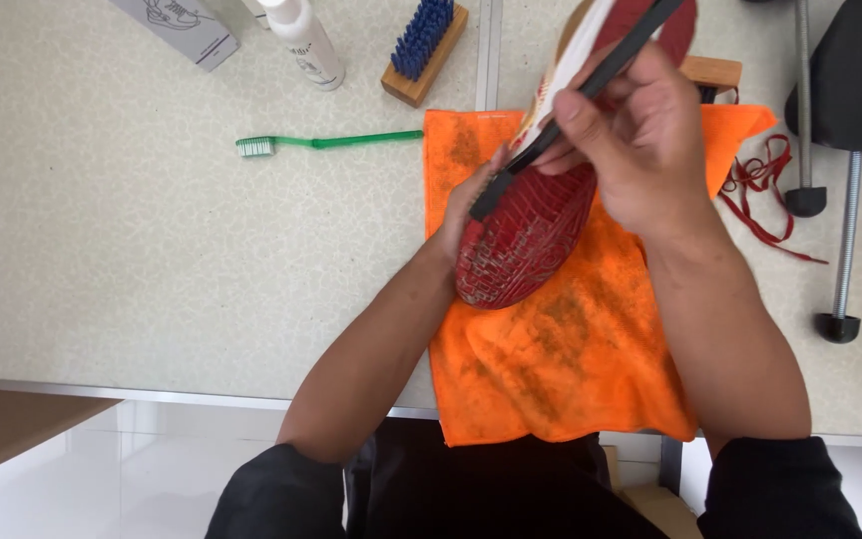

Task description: The person scrubs the red sole of a sneaker using a black brush to remove dirt. They wipe the brush on an orange cloth and continue scrubbing different sections of the sole.

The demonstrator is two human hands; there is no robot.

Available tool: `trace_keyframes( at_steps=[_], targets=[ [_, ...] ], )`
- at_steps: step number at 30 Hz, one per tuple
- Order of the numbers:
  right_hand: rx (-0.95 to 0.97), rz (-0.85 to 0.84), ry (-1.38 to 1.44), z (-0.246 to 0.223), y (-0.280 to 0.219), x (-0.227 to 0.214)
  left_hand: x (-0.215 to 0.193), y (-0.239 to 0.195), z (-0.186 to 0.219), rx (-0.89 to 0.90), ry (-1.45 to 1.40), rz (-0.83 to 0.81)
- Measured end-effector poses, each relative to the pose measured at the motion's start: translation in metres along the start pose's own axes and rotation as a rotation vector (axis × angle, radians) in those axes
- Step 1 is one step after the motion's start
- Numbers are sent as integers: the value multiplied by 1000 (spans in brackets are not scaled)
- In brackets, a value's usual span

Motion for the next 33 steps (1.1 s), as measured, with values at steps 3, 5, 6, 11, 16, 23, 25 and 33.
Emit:
trace_keyframes(
  at_steps=[3,5,6,11,16,23,25,33],
  targets=[
    [3,76,-32,-7,1,-4,-2,8,1,103,44,-52],
    [6,41,-32,-5,-3,4,20,0,17,93,89,-20],
    [7,9,-30,-4,-6,8,31,-4,25,80,137,10],
    [63,-86,-20,0,-16,30,27,3,24,51,128,24],
    [-84,92,-113,-22,-8,-2,11,0,11,43,46,-19],
    [42,-157,-3,0,-18,42,-6,3,2,-57,77,26],
    [44,-170,-14,-1,-15,35,6,3,5,-20,78,-19],
    [-58,22,-142,-20,-8,11,29,-4,21,100,19,-28]
  ],
)
Point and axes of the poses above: each hand's wrist, its own y-axis towards the middle knuckle, its own x-axis out of the palm, z = x × y, the point moved 9 cm from there along y, towards the middle knuckle, and after that the axes turned 15 degrees about y, right-handed, at the moved point
